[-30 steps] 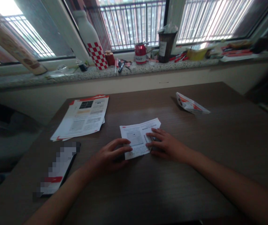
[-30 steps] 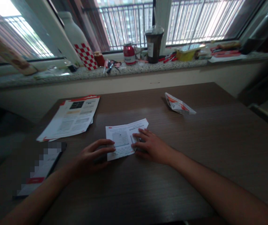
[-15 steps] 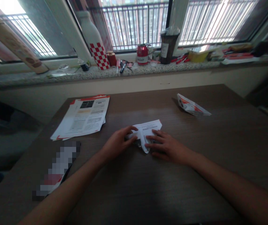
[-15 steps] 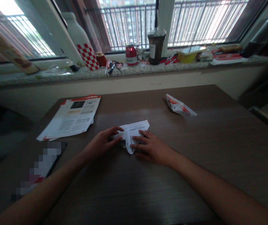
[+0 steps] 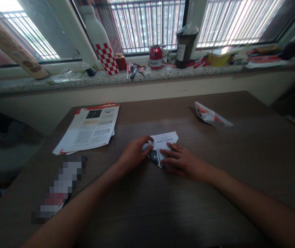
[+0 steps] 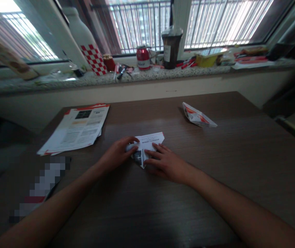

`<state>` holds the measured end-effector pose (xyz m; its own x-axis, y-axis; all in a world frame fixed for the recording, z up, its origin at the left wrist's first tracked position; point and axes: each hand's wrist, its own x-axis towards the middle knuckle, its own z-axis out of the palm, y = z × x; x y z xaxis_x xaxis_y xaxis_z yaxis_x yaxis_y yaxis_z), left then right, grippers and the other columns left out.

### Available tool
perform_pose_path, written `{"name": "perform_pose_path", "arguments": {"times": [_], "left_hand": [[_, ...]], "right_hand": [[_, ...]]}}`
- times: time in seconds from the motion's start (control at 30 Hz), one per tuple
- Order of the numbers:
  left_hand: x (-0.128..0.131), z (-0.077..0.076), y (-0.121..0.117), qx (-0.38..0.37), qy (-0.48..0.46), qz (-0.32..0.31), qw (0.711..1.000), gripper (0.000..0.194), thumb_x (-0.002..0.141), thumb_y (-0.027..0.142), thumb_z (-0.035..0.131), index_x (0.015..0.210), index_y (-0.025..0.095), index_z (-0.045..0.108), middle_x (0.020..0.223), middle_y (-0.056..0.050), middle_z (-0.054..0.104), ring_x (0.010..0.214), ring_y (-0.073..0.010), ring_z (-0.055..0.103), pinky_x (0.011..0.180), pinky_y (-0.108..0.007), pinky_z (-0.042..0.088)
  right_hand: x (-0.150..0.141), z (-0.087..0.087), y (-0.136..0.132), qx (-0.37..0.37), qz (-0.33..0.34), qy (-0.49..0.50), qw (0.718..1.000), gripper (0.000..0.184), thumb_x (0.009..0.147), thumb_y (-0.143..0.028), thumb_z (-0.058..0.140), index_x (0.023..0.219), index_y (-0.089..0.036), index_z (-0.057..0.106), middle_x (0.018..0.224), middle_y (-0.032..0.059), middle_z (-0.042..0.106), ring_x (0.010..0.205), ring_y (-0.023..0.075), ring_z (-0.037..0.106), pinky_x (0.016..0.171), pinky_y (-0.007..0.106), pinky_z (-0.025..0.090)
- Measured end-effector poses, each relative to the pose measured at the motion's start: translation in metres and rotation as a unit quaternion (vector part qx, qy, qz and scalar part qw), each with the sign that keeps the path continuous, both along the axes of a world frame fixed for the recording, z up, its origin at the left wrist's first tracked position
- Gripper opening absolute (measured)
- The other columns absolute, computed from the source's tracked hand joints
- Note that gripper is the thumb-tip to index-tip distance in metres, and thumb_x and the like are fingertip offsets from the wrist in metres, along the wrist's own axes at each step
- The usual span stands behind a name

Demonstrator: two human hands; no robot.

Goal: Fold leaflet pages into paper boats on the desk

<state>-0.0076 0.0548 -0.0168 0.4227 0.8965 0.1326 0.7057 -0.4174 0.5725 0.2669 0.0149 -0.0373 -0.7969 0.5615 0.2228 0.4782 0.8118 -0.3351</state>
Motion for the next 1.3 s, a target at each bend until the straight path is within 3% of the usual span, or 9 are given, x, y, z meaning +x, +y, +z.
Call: {"name": "perform_pose_path", "arguments": {"times": [0.2,0.33,0.43,0.5,0.6,0.8,1.1,1.3], "left_hand": [[0.004,-0.004,0.0,0.03,0.03,0.0,0.999,0.018,0.1,0.024,0.061,0.117,0.024,0.068,0.115,-0.007,0.072,0.102,-0.0256,0.072,0.091,-0.042,0.058],[0.002,0.0,-0.007,0.139,0.103,0.0,0.985,0.025,0.1,0.025,0.065,0.124,0.021,0.066,0.12,-0.011,0.068,0.106,-0.029,0.069,0.093,-0.046,0.057],[-0.006,0.007,-0.02,0.239,0.149,-0.083,0.956,0.017,0.105,0.024,0.058,0.119,0.021,0.067,0.129,-0.012,0.068,0.118,-0.0312,0.064,0.102,-0.052,0.053],[-0.012,0.008,-0.03,0.246,0.159,-0.176,0.94,0.022,0.107,0.024,0.055,0.126,0.021,0.065,0.134,-0.011,0.068,0.125,-0.0284,0.063,0.106,-0.047,0.052],[-0.019,0.004,-0.044,0.232,0.178,-0.231,0.928,0.031,0.108,0.031,0.054,0.136,0.02,0.061,0.146,-0.011,0.062,0.136,-0.0303,0.058,0.112,-0.05,0.049],[-0.019,-0.003,-0.054,0.168,0.19,-0.211,0.944,0.048,0.107,0.038,0.055,0.152,0.022,0.051,0.157,-0.012,0.054,0.146,-0.0311,0.048,0.119,-0.052,0.043],[-0.02,-0.008,-0.056,0.134,0.173,-0.203,0.954,0.052,0.107,0.041,0.054,0.156,0.024,0.046,0.162,-0.01,0.048,0.151,-0.0297,0.042,0.123,-0.051,0.037],[-0.019,-0.009,-0.056,0.118,0.171,-0.207,0.956,0.052,0.108,0.044,0.052,0.156,0.025,0.046,0.163,-0.009,0.046,0.153,-0.029,0.039,0.125,-0.051,0.034]], "right_hand": [[0.0,0.0,-0.001,0.001,0.003,-0.018,1.0,0.046,0.1,-0.031,0.067,0.146,-0.037,0.06,0.162,0.0052,0.048,0.156,0.0395,0.029,0.12,0.066,0.036],[0.0,0.002,-0.001,0.01,0.001,-0.02,1.0,0.041,0.102,-0.032,0.064,0.143,-0.036,0.063,0.161,0.0058,0.05,0.156,0.0395,0.029,0.12,0.065,0.036],[0.0,0.002,-0.001,0.01,0.004,-0.018,1.0,0.041,0.103,-0.032,0.063,0.144,-0.036,0.063,0.163,0.0061,0.048,0.157,0.0397,0.028,0.12,0.066,0.036],[-0.001,0.002,-0.001,0.006,0.003,-0.023,1.0,0.041,0.103,-0.032,0.063,0.144,-0.036,0.063,0.163,0.0059,0.047,0.157,0.0397,0.028,0.12,0.066,0.036],[-0.001,0.003,-0.001,-0.001,0.001,-0.03,1.0,0.04,0.103,-0.032,0.062,0.143,-0.035,0.063,0.164,0.0056,0.046,0.157,0.0391,0.027,0.121,0.065,0.035],[0.001,0.007,-0.001,-0.026,-0.007,-0.021,0.999,0.049,0.103,-0.037,0.062,0.152,-0.034,0.054,0.162,0.0028,0.049,0.157,0.0352,0.03,0.122,0.062,0.035],[-0.007,0.008,0.012,0.007,-0.063,-0.013,0.998,0.048,0.105,-0.042,0.057,0.148,-0.021,0.057,0.15,0.0118,0.059,0.138,0.0327,0.053,0.114,0.054,0.047],[-0.009,0.011,0.024,0.003,-0.051,0.001,0.999,0.036,0.106,-0.041,0.056,0.137,-0.025,0.065,0.152,0.0082,0.059,0.147,0.0309,0.046,0.12,0.058,0.04]]}}
